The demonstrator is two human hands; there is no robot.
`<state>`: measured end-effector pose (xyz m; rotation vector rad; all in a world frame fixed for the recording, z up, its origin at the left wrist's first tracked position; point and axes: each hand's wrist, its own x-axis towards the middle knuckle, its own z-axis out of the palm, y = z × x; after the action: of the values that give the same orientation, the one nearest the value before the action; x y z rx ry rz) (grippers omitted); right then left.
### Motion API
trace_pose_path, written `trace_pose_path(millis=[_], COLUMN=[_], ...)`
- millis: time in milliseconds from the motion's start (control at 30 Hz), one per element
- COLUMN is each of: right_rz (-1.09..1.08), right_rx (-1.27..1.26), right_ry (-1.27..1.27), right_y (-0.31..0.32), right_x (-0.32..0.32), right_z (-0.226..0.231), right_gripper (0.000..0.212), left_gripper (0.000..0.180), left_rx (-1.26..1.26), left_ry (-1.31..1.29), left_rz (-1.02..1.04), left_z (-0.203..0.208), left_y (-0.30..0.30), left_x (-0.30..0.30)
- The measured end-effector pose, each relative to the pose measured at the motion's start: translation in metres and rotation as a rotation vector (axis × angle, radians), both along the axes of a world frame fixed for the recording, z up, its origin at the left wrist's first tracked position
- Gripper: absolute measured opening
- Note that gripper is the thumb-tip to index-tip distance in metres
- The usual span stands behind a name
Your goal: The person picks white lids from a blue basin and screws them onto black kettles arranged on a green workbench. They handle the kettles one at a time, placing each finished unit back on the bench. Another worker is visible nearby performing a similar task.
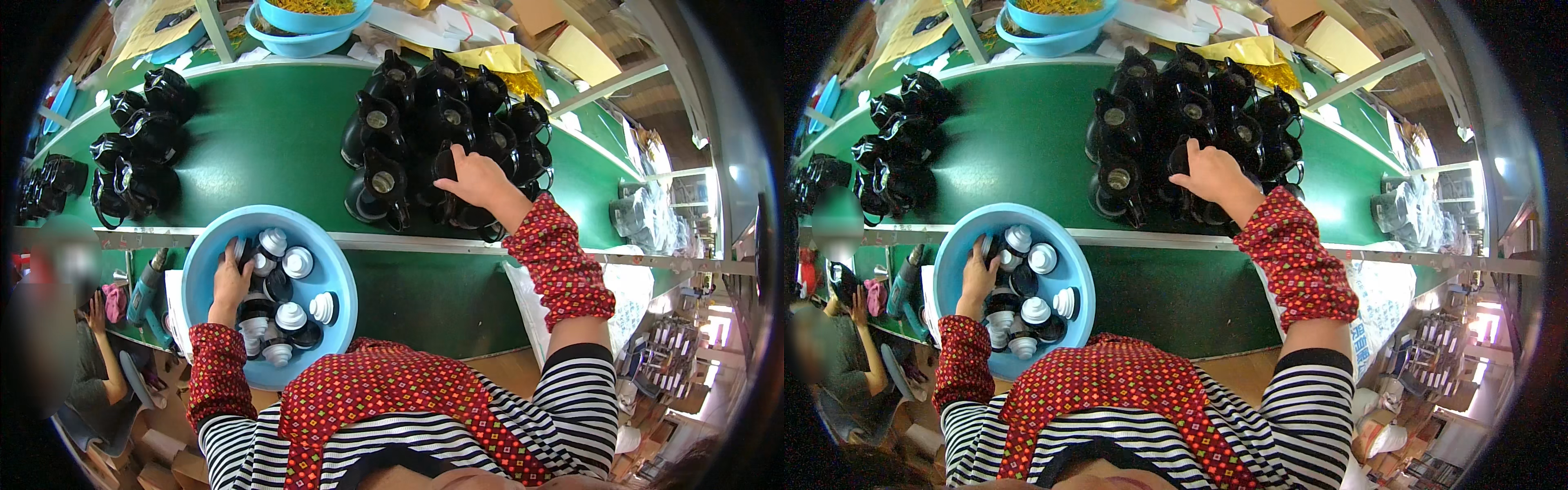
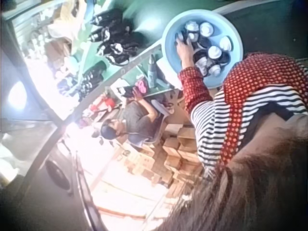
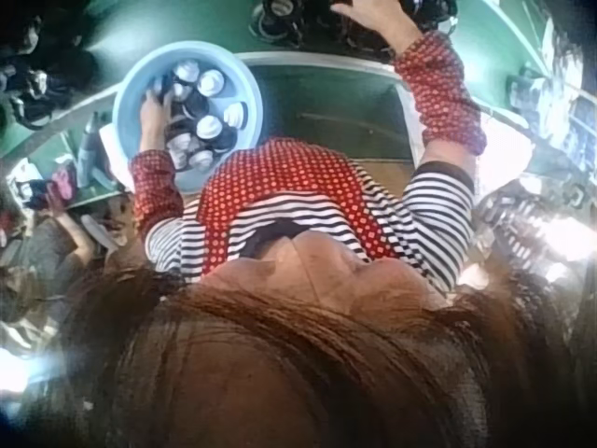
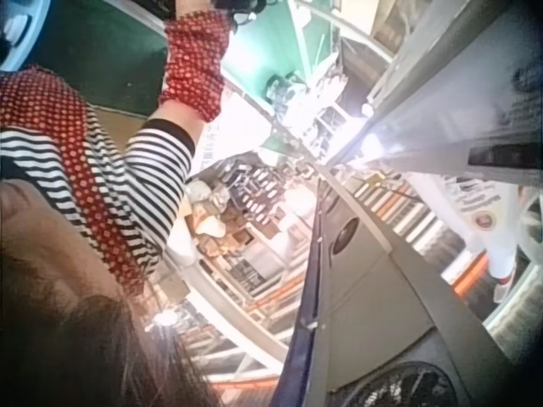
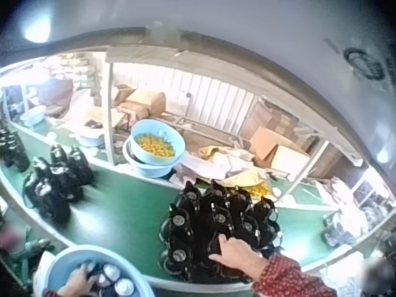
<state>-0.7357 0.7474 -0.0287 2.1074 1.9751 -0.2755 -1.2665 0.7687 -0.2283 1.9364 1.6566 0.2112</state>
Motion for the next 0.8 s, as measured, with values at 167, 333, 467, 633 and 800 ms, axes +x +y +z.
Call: trace_pose_path(millis=[167, 333, 467, 633, 800], right_rz=[-0.337, -0.317, 0.194, 0.687, 0.788], right_rx=[0.068, -0.028, 0.374, 0.199, 0.292], right_ry=[-0.040, -0.142, 0.153, 0.474, 0.403], right_y=[0.008, 0.013, 0.000, -0.009, 0.010], right_x=[-0.037, -0.037, -0.132, -0.264, -0.307], right_z=[-0.010, -0.006, 0.012, -0.067, -0.162], right_gripper=[0.084, 0.084, 0.054, 0.050, 0.036], left_gripper=[0.084, 0.080, 0.076, 0.065, 0.048], left_rx=[-0.031, -0.128, -0.087, -0.025, -0.244], left_ry=[0.007, 0.011, -0.086, -0.354, -0.718], left_rz=[0.020, 0.071, 0.142, 0.302, 0.477], left_z=[0.008, 0.019, 0.010, -0.006, 0.027], left_y=[-0.004, 0.007, -0.003, -0.013, -0.022], left_x=[0.012, 0.034, 0.021, -0.007, -0.010])
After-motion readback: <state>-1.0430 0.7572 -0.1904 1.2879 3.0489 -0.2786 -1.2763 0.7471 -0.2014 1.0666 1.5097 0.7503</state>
